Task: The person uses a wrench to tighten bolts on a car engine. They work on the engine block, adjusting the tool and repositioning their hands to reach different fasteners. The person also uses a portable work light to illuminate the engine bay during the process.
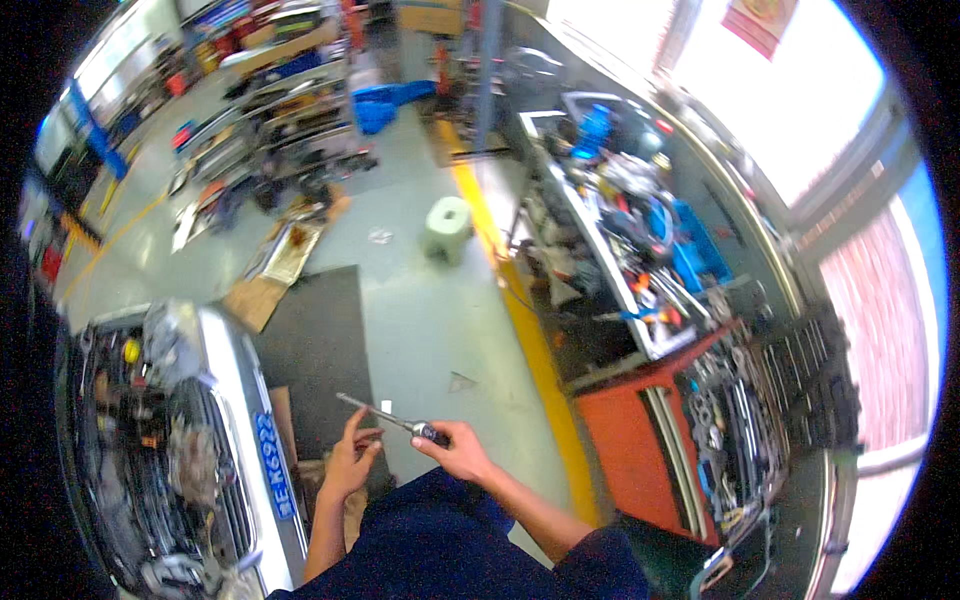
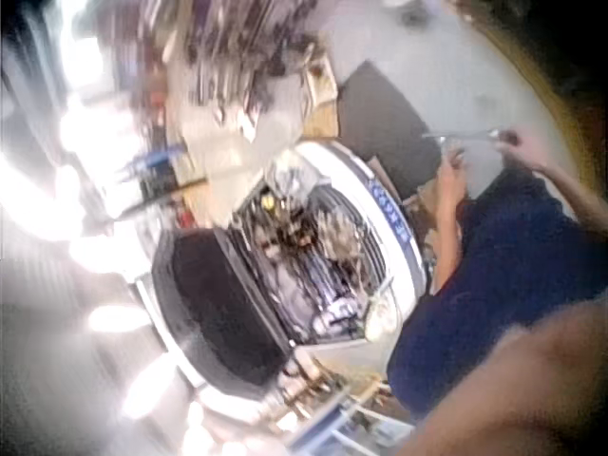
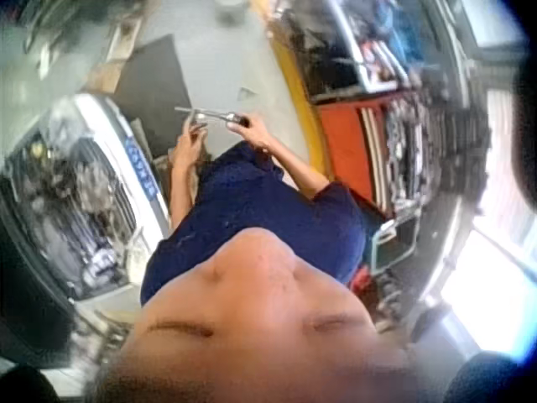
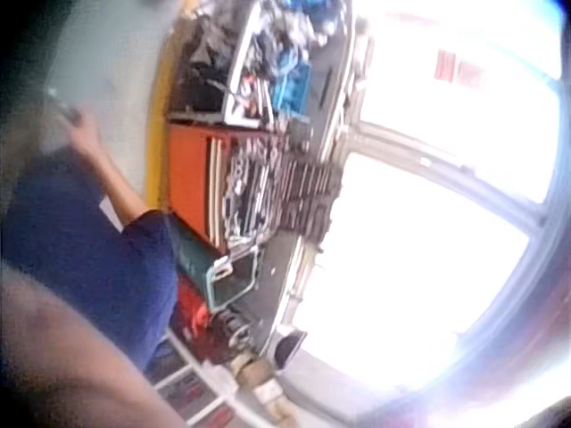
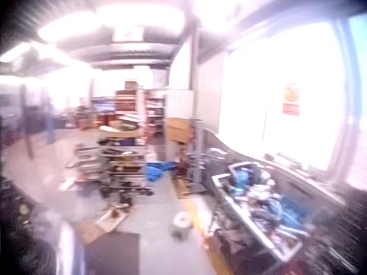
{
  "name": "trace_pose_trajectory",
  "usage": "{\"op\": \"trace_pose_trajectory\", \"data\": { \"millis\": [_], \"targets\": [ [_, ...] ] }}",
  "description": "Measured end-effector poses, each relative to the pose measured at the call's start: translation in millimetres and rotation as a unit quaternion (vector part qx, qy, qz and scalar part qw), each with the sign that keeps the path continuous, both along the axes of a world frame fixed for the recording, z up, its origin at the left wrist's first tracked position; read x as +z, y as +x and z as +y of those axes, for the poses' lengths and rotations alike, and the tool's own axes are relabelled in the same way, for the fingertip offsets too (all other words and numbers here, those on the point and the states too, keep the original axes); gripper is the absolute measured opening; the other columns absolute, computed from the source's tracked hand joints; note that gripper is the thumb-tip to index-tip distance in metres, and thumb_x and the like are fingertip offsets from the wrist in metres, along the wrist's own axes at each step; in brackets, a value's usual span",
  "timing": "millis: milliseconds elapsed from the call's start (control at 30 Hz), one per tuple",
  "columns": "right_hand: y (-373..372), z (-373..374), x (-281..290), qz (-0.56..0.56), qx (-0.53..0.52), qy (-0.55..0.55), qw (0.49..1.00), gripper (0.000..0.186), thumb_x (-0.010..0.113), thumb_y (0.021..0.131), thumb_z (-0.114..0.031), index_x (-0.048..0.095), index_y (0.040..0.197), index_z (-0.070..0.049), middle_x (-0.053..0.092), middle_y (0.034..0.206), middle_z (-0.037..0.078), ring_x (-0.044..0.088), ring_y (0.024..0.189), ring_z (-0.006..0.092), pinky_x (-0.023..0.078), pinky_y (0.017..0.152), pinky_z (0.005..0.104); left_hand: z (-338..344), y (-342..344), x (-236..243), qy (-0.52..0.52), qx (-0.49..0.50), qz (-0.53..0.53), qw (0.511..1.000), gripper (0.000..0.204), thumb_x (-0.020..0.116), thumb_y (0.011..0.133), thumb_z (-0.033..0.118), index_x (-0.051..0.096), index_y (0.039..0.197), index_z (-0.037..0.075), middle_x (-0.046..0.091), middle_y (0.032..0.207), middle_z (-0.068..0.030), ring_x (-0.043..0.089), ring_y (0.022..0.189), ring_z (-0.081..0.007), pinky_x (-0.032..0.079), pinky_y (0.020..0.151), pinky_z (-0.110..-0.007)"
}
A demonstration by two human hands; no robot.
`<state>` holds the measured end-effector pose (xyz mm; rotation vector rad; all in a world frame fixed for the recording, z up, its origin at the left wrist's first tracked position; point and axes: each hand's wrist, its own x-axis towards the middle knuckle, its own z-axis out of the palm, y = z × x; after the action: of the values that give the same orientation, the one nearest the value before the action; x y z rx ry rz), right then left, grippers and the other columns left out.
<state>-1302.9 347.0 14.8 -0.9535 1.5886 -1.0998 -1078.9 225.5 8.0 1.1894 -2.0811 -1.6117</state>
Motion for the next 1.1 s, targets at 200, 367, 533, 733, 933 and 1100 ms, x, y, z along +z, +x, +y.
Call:
{"op": "trace_pose_trajectory", "data": {
  "millis": [200,367,533,733,933,1100],
  "targets": [
    [-92,64,1,-0.021,-0.062,-0.149,0.987,0.038,0.067,0.097,-0.038,0.066,0.087,0.000,0.049,0.063,0.003,0.046,0.062,0.0112,0.039,0.057,0.0306,-38,-89,-11,-0.044,-0.024,0.056,0.997,0.074,0.063,0.094,0.005,0.029,0.160,0.013,0.072,0.119,-0.0164,0.071,0.092,-0.0228,0.055,0.089,-0.037],
    [-108,62,9,-0.038,-0.180,-0.028,0.982,0.039,0.064,0.099,-0.034,0.063,0.080,0.000,0.051,0.063,-0.001,0.048,0.062,0.0079,0.037,0.055,0.0280,-63,-181,-8,-0.054,-0.176,0.007,0.983,0.070,0.063,0.095,0.007,0.033,0.158,0.011,0.072,0.119,-0.0123,0.072,0.090,-0.0215,0.056,0.084,-0.036],
    [-123,63,12,-0.090,-0.412,-0.095,0.902,0.041,0.062,0.097,-0.031,0.062,0.071,0.001,0.054,0.057,0.004,0.048,0.051,0.0122,0.037,0.048,0.0297,-78,-244,-34,-0.031,-0.288,0.073,0.954,0.079,0.064,0.094,0.005,0.023,0.161,0.014,0.069,0.125,-0.0132,0.072,0.091,-0.0224,0.057,0.081,-0.036],
    [-198,61,57,-0.174,-0.471,-0.340,0.795,0.043,0.060,0.101,-0.039,0.049,0.074,-0.006,0.041,0.054,0.002,0.037,0.043,0.0133,0.030,0.040,0.0291,-112,-296,-42,0.046,-0.159,0.206,0.965,0.073,0.061,0.096,0.005,0.026,0.160,0.010,0.070,0.118,-0.0123,0.071,0.082,-0.0205,0.056,0.082,-0.034],
    [-346,8,85,-0.132,-0.590,-0.225,0.764,0.048,0.061,0.100,-0.045,0.043,0.070,-0.013,0.034,0.052,-0.002,0.032,0.042,0.0107,0.025,0.039,0.0284,-173,-278,-106,0.093,-0.078,0.163,0.979,0.061,0.059,0.098,0.006,0.035,0.154,0.006,0.071,0.113,-0.0137,0.071,0.080,-0.0187,0.057,0.074,-0.030],
    [-513,-37,64,-0.235,-0.608,-0.184,0.735,0.048,0.069,0.094,-0.048,0.042,0.069,-0.016,0.031,0.051,-0.005,0.029,0.039,0.0104,0.021,0.038,0.0265,-194,-196,-214,0.155,0.131,0.064,0.977,0.054,0.058,0.098,0.009,0.040,0.148,0.002,0.071,0.107,-0.0150,0.070,0.073,-0.0190,0.056,0.063,-0.030]
  ]
}}
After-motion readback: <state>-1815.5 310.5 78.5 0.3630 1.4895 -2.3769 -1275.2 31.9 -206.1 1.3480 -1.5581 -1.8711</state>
